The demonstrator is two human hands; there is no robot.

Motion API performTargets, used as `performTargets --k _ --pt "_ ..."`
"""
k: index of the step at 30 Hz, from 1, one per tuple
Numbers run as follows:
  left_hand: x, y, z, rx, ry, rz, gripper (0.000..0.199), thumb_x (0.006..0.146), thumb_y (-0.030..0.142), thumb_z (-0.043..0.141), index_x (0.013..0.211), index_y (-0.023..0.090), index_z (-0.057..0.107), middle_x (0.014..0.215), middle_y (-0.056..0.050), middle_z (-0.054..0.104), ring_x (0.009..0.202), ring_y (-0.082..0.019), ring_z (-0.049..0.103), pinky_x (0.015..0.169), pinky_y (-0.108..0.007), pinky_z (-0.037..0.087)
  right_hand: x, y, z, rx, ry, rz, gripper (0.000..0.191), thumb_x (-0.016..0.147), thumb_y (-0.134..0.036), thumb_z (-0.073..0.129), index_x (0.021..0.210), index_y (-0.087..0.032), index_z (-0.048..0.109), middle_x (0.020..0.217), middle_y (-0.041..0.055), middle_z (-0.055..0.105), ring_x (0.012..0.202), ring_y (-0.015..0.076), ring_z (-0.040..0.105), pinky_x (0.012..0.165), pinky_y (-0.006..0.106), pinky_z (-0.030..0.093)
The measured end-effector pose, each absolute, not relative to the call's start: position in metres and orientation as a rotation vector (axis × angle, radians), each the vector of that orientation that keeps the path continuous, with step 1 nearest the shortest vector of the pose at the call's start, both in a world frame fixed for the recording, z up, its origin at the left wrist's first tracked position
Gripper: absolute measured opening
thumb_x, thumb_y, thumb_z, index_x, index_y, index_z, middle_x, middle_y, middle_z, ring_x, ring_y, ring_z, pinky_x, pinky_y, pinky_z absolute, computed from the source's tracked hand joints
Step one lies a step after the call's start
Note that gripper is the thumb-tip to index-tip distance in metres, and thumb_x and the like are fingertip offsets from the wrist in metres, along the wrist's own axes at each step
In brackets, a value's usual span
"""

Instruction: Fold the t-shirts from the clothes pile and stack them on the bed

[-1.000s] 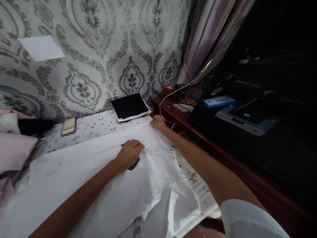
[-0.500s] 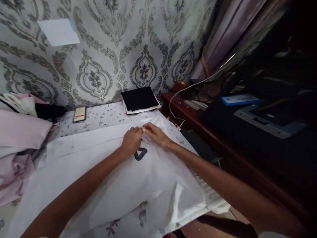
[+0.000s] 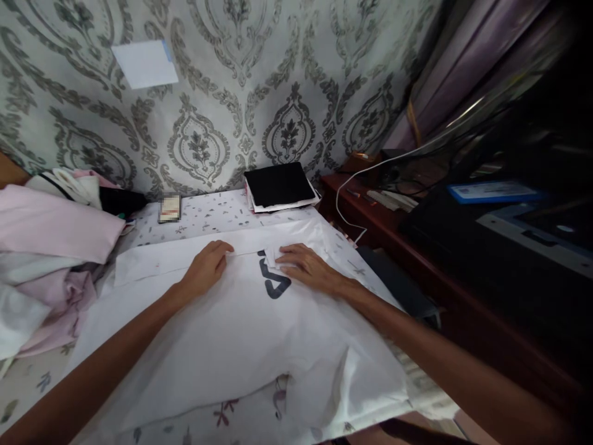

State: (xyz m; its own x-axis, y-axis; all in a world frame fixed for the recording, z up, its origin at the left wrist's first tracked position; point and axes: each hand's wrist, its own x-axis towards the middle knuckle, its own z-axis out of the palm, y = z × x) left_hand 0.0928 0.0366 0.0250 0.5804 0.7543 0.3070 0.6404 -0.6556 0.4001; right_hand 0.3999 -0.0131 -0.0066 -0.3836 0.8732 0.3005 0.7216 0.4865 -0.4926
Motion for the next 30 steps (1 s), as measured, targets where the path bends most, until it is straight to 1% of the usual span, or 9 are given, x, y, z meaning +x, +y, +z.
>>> performTargets --k 2,6,10,16,20,23,25,28,30 --pt "0.068 0.035 0.020 2.592 1.246 0.649 0.033 0.096 0.022 0.036 0.120 0.019 0.058 0.123 -0.011 0.064 0.116 -0.025 0.058 0.100 -0.043 0.049 0.396 -0.011 -0.005 -1.344 -2.194 0.334 0.037 0.098 -0.043 0.048 0.116 -0.023 0.073 0.134 0.0117 0.064 0.130 0.0285 0.055 0.110 0.050 0.044" --pt "0.022 0.034 0.004 2.601 1.496 0.438 0.042 0.100 0.037 0.040 0.137 0.020 0.051 0.148 -0.014 0.051 0.139 -0.029 0.044 0.115 -0.052 0.036 0.388 -0.005 -0.012 -1.381 -2.287 0.201 0.047 0.099 -0.044 0.046 0.135 -0.019 0.063 0.145 0.0128 0.058 0.139 0.0321 0.048 0.114 0.054 0.040" --pt "-0.032 0.035 -0.007 2.496 1.823 0.309 0.046 0.102 0.042 0.035 0.142 0.022 0.047 0.157 -0.013 0.043 0.147 -0.030 0.035 0.117 -0.060 0.028 0.389 0.004 -0.017 -1.355 -2.363 0.112 0.045 0.098 -0.049 0.046 0.130 -0.025 0.066 0.139 0.0104 0.064 0.133 0.0326 0.055 0.109 0.053 0.047" --pt "-0.096 0.027 -0.006 2.551 1.885 0.546 0.037 0.099 0.033 0.041 0.128 0.015 0.055 0.143 -0.019 0.055 0.137 -0.031 0.046 0.113 -0.053 0.038 0.325 0.014 0.001 -1.231 -2.466 0.010 0.039 0.095 -0.044 0.053 0.122 -0.021 0.069 0.134 0.0142 0.066 0.125 0.0331 0.060 0.105 0.050 0.048" --pt "-0.101 0.004 0.004 2.590 1.722 0.742 0.026 0.098 0.025 0.039 0.113 0.018 0.059 0.115 -0.013 0.064 0.111 -0.026 0.059 0.099 -0.044 0.049 0.213 0.024 0.006 -1.077 -2.618 0.161 0.046 0.089 -0.031 0.062 0.133 -0.017 0.061 0.141 0.0171 0.059 0.131 0.0312 0.052 0.110 0.048 0.041" --pt "-0.098 -0.017 0.011 2.566 1.622 0.707 0.024 0.099 0.023 0.038 0.104 0.021 0.060 0.103 -0.008 0.063 0.098 -0.022 0.060 0.089 -0.038 0.052 0.127 0.037 0.009 -0.976 -2.653 0.232 0.047 0.090 -0.022 0.057 0.137 -0.020 0.056 0.143 0.0141 0.057 0.130 0.0276 0.051 0.108 0.044 0.040" --pt "-0.100 -0.028 0.013 2.540 1.569 0.691 0.023 0.099 0.023 0.038 0.103 0.021 0.061 0.103 -0.008 0.064 0.098 -0.021 0.060 0.088 -0.037 0.052 0.083 0.047 0.012 -0.993 -2.638 0.258 0.041 0.089 -0.018 0.056 0.129 -0.022 0.061 0.131 0.0123 0.065 0.122 0.0276 0.055 0.100 0.043 0.044" --pt "-0.111 -0.036 0.010 2.530 1.516 0.690 0.024 0.099 0.022 0.039 0.108 0.021 0.061 0.114 -0.010 0.064 0.110 -0.023 0.058 0.097 -0.039 0.051 0.046 0.065 0.013 -1.057 -2.470 0.462 0.021 0.083 -0.012 0.059 0.098 -0.022 0.069 0.103 0.0097 0.073 0.108 0.0279 0.059 0.088 0.038 0.047" --pt "-0.120 -0.038 0.006 2.515 1.521 0.699 0.026 0.099 0.023 0.040 0.115 0.020 0.060 0.123 -0.011 0.063 0.117 -0.024 0.057 0.103 -0.040 0.049 0.037 0.077 0.010 -1.087 -2.304 0.589 0.015 0.080 -0.010 0.060 0.081 -0.023 0.067 0.093 0.0073 0.073 0.101 0.0263 0.060 0.083 0.035 0.047"
